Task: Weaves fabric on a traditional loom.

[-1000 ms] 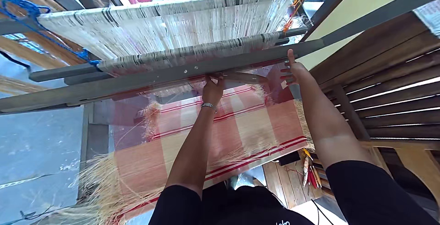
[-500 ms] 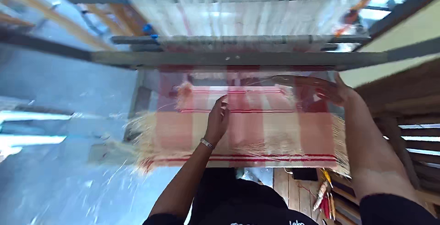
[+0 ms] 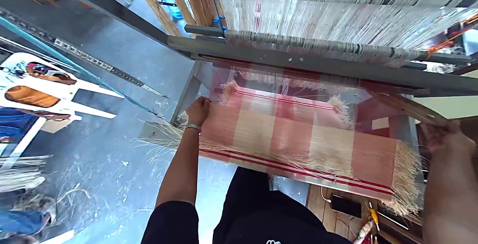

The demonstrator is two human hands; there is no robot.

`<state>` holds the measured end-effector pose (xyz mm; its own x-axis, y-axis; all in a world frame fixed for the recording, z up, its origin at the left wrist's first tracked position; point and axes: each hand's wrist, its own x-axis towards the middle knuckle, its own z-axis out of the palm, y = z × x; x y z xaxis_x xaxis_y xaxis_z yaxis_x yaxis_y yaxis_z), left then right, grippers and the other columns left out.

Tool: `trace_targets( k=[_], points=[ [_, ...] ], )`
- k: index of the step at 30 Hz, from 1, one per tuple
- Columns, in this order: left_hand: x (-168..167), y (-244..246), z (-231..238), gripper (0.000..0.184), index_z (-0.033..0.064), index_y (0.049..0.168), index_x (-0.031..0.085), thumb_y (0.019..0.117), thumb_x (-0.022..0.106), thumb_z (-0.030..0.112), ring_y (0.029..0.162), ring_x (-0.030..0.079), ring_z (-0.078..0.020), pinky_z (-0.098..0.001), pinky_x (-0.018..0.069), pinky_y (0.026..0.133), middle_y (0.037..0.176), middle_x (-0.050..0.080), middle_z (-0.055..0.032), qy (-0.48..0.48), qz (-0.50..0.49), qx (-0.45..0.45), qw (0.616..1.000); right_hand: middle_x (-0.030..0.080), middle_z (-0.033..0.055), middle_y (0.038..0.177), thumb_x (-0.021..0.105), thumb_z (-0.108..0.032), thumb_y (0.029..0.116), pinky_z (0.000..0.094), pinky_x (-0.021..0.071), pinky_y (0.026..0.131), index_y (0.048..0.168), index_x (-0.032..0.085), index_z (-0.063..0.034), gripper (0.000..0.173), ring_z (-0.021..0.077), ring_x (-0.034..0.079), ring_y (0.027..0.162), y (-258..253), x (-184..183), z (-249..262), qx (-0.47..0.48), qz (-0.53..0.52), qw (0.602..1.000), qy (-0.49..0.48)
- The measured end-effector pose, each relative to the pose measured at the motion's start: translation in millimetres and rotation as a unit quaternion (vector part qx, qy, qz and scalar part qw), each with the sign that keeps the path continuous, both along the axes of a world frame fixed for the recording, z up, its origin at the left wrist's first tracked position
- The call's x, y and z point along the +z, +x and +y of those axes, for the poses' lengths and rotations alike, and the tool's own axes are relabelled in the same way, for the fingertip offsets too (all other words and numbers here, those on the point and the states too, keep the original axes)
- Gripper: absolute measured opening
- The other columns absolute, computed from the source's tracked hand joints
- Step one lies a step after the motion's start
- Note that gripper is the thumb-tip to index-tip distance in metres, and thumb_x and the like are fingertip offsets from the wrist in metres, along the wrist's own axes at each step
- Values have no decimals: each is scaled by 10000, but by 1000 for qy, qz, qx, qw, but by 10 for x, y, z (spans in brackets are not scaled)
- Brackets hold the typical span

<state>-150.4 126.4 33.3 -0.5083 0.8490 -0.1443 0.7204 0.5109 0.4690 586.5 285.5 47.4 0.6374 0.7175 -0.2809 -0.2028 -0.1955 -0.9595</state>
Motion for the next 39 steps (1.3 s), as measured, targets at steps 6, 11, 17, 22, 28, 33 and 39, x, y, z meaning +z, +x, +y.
trace_targets(
  k=[6,11,17,22,28,33,39],
  points=[
    [-49,-86,20,403,-28,1267,642,1097,463,290,1162,622,-470,-691,436,1004,1210,655,-307,1,-86,-13,996,680,129,1052,497,-342,1097,334,636,747,1310,541,54,451,162,721,798,367,561,-663,-55,-159,986,17],
    [50,35,-11,424,-83,1286,608,1095,435,255,1229,586,-460,-637,404,1068,1265,617,-341,15,-70,-21,997,697,239,1146,512,-461,1066,510,579,939,1262,647,21,537,310,728,987,417,960,-1139,-32,-437,896,-65],
    [67,130,7,433,-55,1316,596,1115,378,261,1253,565,-508,-705,381,1046,1285,606,-354,-19,-24,-10,999,670,343,1060,446,-394,1104,683,513,893,1283,581,90,534,530,667,1019,-285,1002,-1155,172,-581,776,-176],
    [86,110,-5,444,-30,1300,620,1108,382,291,1287,542,-515,-723,353,1060,1309,608,-337,-24,29,0,999,682,314,1049,478,-360,1091,654,532,875,1234,603,68,468,496,680,1020,-164,168,-889,231,-582,732,-268],
    [369,759,-486,590,-64,1497,420,1058,492,323,1439,331,-564,-708,236,1169,1535,387,-360,161,74,-49,983,674,343,1112,424,-500,1082,726,481,913,1290,622,25,598,545,657,1048,-22,1259,-1352,137,-637,745,-146],
    [384,2210,-919,560,57,1386,603,964,639,424,1398,485,-360,-541,371,1174,1446,568,-200,343,-65,-236,907,701,118,1034,550,-365,1068,273,620,812,1207,630,66,460,57,701,867,-1063,2054,-1712,248,-486,830,118],
    [350,2570,-937,617,148,1413,572,874,821,316,1156,660,-264,-447,572,970,1305,643,-160,422,-97,-233,871,752,11,911,572,-307,1049,293,649,726,1054,739,-38,316,69,727,776,-2850,1547,-1379,547,-317,746,209]
  ],
)
